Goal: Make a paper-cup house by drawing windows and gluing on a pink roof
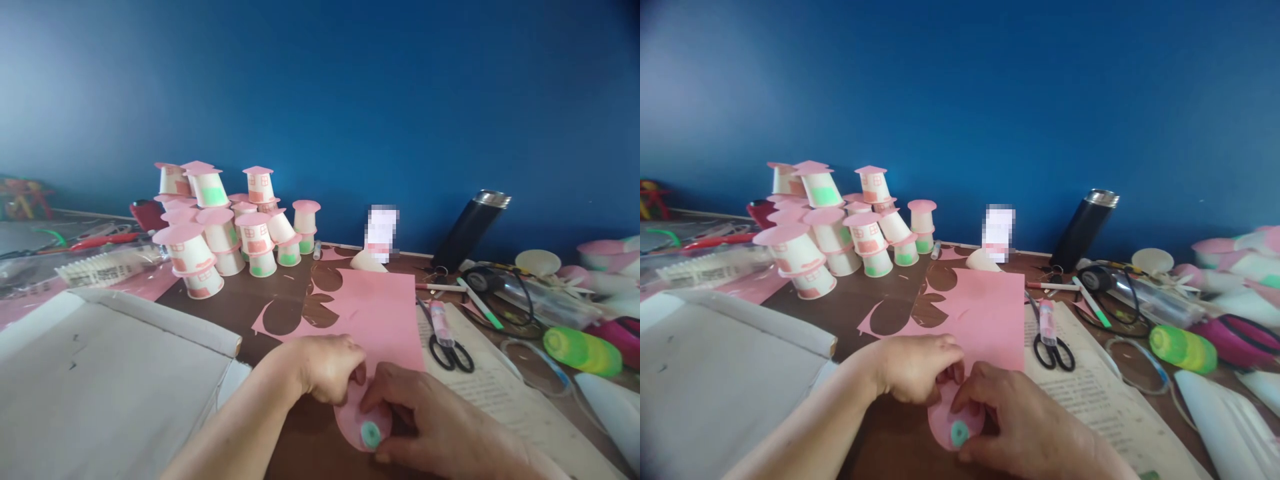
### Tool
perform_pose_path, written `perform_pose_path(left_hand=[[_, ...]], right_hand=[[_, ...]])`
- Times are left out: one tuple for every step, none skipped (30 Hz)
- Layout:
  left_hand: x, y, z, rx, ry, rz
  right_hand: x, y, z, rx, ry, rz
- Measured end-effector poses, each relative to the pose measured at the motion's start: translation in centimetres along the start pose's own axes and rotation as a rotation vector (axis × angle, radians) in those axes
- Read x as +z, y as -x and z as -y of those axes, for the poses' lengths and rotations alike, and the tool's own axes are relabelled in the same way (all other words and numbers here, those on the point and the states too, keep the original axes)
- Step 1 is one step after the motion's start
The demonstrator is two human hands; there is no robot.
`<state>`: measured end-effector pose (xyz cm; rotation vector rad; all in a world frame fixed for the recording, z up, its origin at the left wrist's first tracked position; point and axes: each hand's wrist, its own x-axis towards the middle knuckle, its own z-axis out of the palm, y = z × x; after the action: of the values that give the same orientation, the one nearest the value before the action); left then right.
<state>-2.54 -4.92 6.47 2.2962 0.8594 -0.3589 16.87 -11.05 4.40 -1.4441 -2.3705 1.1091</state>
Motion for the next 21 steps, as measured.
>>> perform_pose_path(left_hand=[[-0.1, 0.0, -0.1, -0.002, -0.010, 0.003], [-0.1, 0.0, -0.1, -0.006, -0.016, 0.006], [-0.1, 0.0, -0.2, -0.013, -0.019, 0.008], [-0.2, 0.0, -0.2, -0.020, -0.019, 0.012], [-0.2, 0.0, -0.2, -0.023, -0.016, 0.015], [-0.2, 0.0, -0.2, -0.021, -0.013, 0.014], [-0.1, 0.0, -0.1, -0.015, -0.011, 0.010], [-0.1, 0.0, -0.1, -0.009, -0.007, 0.004], [-0.1, 0.0, -0.1, -0.006, -0.004, -0.003], [0.0, 0.0, -0.1, -0.009, 0.000, -0.007], [0.0, 0.1, 0.0, -0.017, 0.002, -0.008], [0.0, 0.1, 0.0, -0.026, 0.004, -0.008], [0.1, 0.1, -0.1, -0.029, 0.004, -0.009], [0.1, 0.1, -0.1, -0.029, 0.003, -0.012], [0.0, 0.1, -0.1, -0.028, 0.001, -0.014], [0.0, 0.1, -0.2, -0.027, -0.001, -0.014], [0.0, 0.1, -0.2, -0.028, -0.004, -0.012], [0.0, 0.1, -0.2, -0.031, -0.007, -0.009], [0.0, 0.0, -0.2, -0.034, -0.010, -0.005], [0.0, 0.0, -0.3, -0.035, -0.015, -0.002], [0.0, 0.0, -0.3, -0.033, -0.019, -0.001]], right_hand=[[0.1, 0.0, 0.0, -0.011, 0.004, 0.008], [0.2, -0.1, 0.0, -0.024, 0.005, 0.016], [0.3, -0.1, 0.0, -0.034, 0.004, 0.021], [0.3, -0.1, 0.0, -0.042, 0.002, 0.024], [0.4, -0.1, -0.1, -0.048, -0.002, 0.025], [0.4, -0.1, -0.2, -0.050, -0.008, 0.022], [0.4, -0.1, -0.3, -0.046, -0.022, 0.020], [0.3, -0.1, -0.4, -0.038, -0.040, 0.017], [0.2, -0.1, -0.5, -0.031, -0.061, 0.009], [0.0, -0.1, -0.7, -0.027, -0.081, -0.007], [-0.2, 0.0, -0.7, -0.027, -0.097, -0.030], [-0.3, 0.0, -0.8, -0.029, -0.110, -0.052], [-0.5, 0.0, -0.8, -0.032, -0.123, -0.066], [-0.6, 0.0, -0.8, -0.031, -0.138, -0.064], [-0.7, 0.0, -0.8, -0.026, -0.162, -0.040], [-0.8, 0.0, -0.8, -0.021, -0.186, 0.000], [-0.8, 0.0, -0.8, -0.015, -0.206, 0.043], [-0.8, 0.0, -0.8, -0.010, -0.216, 0.076], [-0.7, 0.0, -0.8, -0.006, -0.218, 0.095], [-0.6, 0.0, -0.8, -0.002, -0.209, 0.102], [-0.4, 0.0, -0.8, 0.001, -0.189, 0.096]])
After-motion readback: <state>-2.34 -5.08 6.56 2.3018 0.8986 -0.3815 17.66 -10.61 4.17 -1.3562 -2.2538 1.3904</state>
